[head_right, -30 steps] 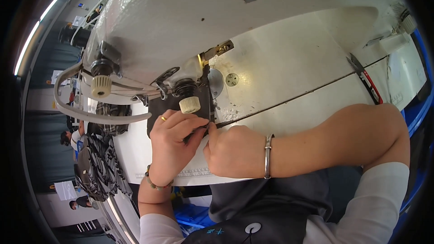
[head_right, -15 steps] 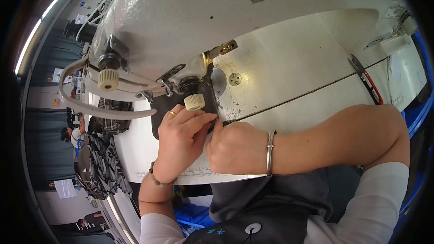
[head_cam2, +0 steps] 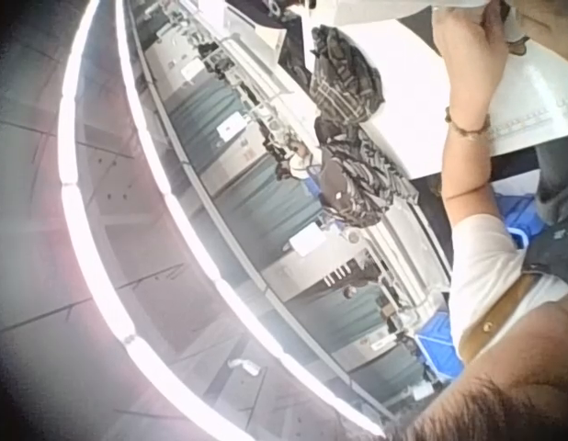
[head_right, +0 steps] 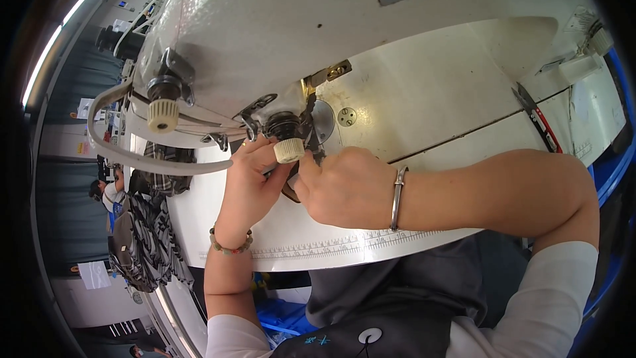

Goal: Sewing together pieces of fabric and leather material using an industrial sewing machine.

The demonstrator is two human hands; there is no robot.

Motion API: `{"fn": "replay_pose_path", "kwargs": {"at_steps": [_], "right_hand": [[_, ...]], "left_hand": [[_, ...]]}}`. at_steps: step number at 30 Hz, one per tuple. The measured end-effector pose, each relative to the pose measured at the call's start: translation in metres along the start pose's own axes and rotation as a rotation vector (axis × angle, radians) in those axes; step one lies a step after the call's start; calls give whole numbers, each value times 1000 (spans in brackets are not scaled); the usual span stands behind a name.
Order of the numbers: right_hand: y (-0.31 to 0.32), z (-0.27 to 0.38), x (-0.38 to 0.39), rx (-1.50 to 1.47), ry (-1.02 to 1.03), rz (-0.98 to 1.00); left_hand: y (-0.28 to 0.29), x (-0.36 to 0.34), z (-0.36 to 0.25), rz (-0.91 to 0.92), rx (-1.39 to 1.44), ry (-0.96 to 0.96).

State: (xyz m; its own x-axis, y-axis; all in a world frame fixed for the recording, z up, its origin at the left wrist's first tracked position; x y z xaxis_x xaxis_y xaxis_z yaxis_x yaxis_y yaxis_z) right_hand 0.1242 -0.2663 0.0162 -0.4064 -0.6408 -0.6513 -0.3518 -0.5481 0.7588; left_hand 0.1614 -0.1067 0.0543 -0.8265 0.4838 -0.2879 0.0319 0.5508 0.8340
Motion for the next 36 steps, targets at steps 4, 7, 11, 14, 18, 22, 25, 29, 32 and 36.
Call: {"fn": "replay_pose_path", "kwargs": {"at_steps": [4,7,11,14,18,22,25,29,32,36], "right_hand": [[-9,5,1,-96,-64,-24],[-9,7,2,-98,-55,68],[-2,9,3,13,7,111],[-3,10,3,17,21,116],[-3,12,4,-37,-13,101],[-5,10,3,-76,-109,151],[-6,6,1,-181,-81,163],[-3,3,-2,-261,-61,143],[-1,4,-2,-273,-55,189],[-1,3,-1,-268,-53,183]], "left_hand": [[-1,4,6,-13,-36,-57],[1,10,2,-119,-337,-176],[-1,8,-6,-100,-453,-175],[-4,9,-8,-90,-352,-204],[-4,10,-3,-73,-288,-168],[-4,9,1,-62,-173,-60],[-5,10,6,-103,-169,-68],[-2,8,-4,-163,-362,-198],[-4,10,-7,-134,-470,-288],[-6,10,-2,-109,-383,-256]]}}
Point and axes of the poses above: each hand's wrist, its own x-axis away from the middle knuckle, its own y-axis out of the back of the hand, z = x × y, the point moved 3 cm from there along -x, towards the middle knuckle, and after that the axes turned 5 degrees about -z, right-handed, at the moved point
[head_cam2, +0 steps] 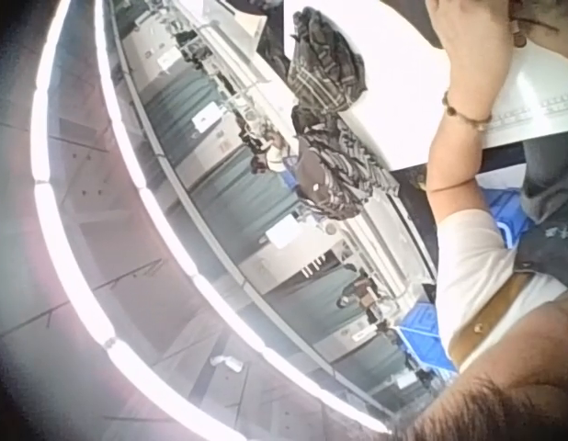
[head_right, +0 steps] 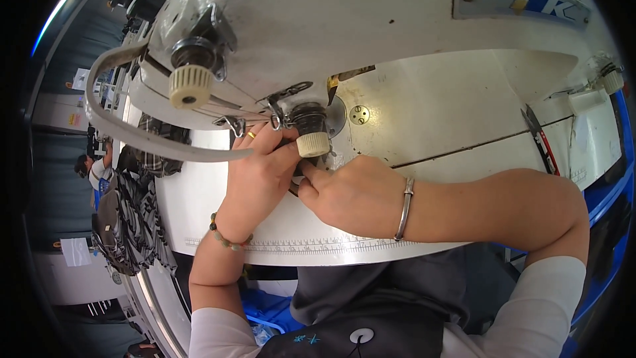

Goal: Sewing together pieces of fabric and leather material using an industrial sewing machine.

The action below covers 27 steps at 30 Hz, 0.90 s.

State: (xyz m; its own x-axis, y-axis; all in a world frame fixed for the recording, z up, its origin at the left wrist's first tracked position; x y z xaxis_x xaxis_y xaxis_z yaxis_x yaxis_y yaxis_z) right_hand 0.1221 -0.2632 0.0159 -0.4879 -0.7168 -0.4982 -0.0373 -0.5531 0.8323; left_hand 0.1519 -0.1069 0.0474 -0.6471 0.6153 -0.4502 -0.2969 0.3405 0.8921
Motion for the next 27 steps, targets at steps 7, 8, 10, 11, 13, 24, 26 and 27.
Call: {"fn": "replay_pose_path", "kwargs": {"at_steps": [7,8,10,11,13,24,26,27], "right_hand": [[1,1,0,-17,13,-7],[1,1,1,-3,14,-26],[2,2,2,12,14,-44],[2,2,3,16,11,-35],[1,1,3,22,3,-26],[1,3,4,12,17,-20],[1,4,4,16,17,-19],[1,4,4,21,16,-18]], "left_hand": [[-10,4,6,-127,138,37],[-9,4,7,-127,137,39],[-8,4,3,-114,33,-117],[-5,3,0,-115,35,-119],[2,0,-11,-14,-91,-67],[5,3,-16,123,-54,-32],[5,2,-16,127,-20,-30],[5,3,-16,127,-20,-28]]}}
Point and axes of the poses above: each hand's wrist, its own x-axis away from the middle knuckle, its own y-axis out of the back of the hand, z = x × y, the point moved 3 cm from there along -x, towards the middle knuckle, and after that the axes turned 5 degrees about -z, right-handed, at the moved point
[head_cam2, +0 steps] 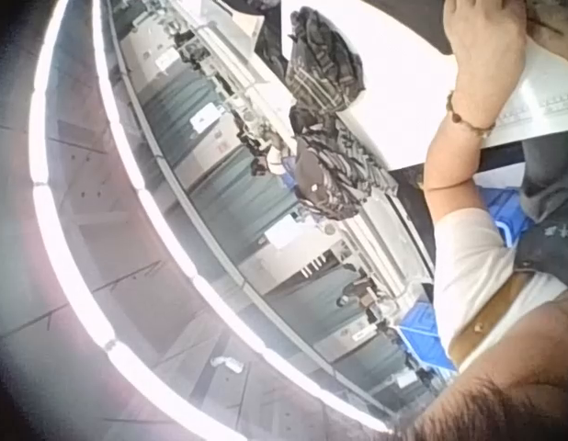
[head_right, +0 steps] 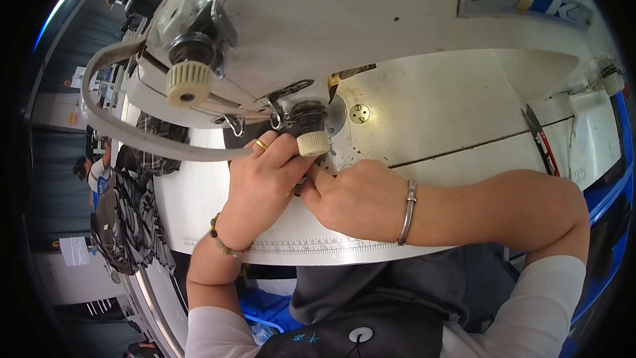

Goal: Sewing together pieces of fabric and leather material using an industrial sewing machine.

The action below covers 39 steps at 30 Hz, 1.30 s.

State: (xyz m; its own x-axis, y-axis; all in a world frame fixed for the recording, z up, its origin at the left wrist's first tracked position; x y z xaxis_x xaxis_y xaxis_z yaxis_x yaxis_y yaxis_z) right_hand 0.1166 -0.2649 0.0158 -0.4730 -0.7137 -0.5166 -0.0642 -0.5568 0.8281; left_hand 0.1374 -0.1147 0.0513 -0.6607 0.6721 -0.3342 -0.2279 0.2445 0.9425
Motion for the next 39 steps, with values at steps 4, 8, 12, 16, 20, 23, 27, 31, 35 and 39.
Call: {"fn": "replay_pose_path", "kwargs": {"at_steps": [4,8,12,16,20,23,27,31,35,39], "right_hand": [[-2,4,1,63,-11,-29],[0,0,0,133,-32,-48],[-3,-12,-1,167,-73,35],[-1,-12,-4,199,-68,14],[-1,-11,-6,176,-72,-36],[-1,-10,-6,153,-80,-59],[1,-10,-7,141,-88,-34],[0,-13,-6,109,-97,-56],[-2,-7,-5,115,-30,-55],[-5,1,2,162,0,-21]], "left_hand": [[-2,1,2,11,43,9],[-12,-1,7,-57,12,18],[-21,-7,9,-68,-17,72],[-20,-5,10,-102,-32,82],[-22,-3,12,-106,1,103],[-21,-3,12,-138,2,88],[-14,-3,11,-127,18,108],[2,-1,17,-172,-25,155],[6,0,13,-145,47,135],[1,-3,1,-131,176,80]]}}
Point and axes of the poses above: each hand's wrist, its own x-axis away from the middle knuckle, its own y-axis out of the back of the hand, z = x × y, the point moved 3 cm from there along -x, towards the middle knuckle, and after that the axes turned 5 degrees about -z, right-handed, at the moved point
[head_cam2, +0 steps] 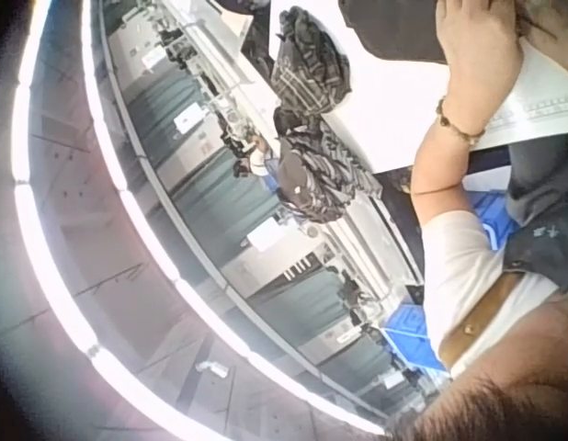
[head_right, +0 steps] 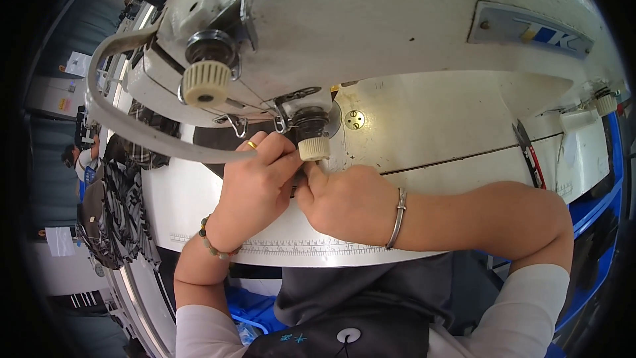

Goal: Sewing together pieces of fabric and leather material using an industrial sewing machine.

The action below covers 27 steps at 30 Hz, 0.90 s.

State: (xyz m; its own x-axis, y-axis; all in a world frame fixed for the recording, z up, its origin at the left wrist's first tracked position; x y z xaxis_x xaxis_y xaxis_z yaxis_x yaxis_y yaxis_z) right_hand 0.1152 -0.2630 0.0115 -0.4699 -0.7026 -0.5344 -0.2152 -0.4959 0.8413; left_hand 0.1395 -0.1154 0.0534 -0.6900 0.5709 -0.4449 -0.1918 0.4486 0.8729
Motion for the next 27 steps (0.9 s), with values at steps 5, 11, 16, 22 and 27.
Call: {"fn": "replay_pose_path", "kwargs": {"at_steps": [5,11,16,22,27], "right_hand": [[4,3,-1,-32,17,-26],[9,3,-1,14,40,-36],[5,-2,-4,87,49,-43],[3,-14,-9,118,-30,-75],[4,-12,-12,70,-10,-115]], "left_hand": [[-5,4,-1,43,17,2],[-8,6,-6,83,-34,11],[-11,4,-2,98,-74,17],[-20,-4,11,-17,-56,36],[-3,-4,29,-14,133,73]]}}
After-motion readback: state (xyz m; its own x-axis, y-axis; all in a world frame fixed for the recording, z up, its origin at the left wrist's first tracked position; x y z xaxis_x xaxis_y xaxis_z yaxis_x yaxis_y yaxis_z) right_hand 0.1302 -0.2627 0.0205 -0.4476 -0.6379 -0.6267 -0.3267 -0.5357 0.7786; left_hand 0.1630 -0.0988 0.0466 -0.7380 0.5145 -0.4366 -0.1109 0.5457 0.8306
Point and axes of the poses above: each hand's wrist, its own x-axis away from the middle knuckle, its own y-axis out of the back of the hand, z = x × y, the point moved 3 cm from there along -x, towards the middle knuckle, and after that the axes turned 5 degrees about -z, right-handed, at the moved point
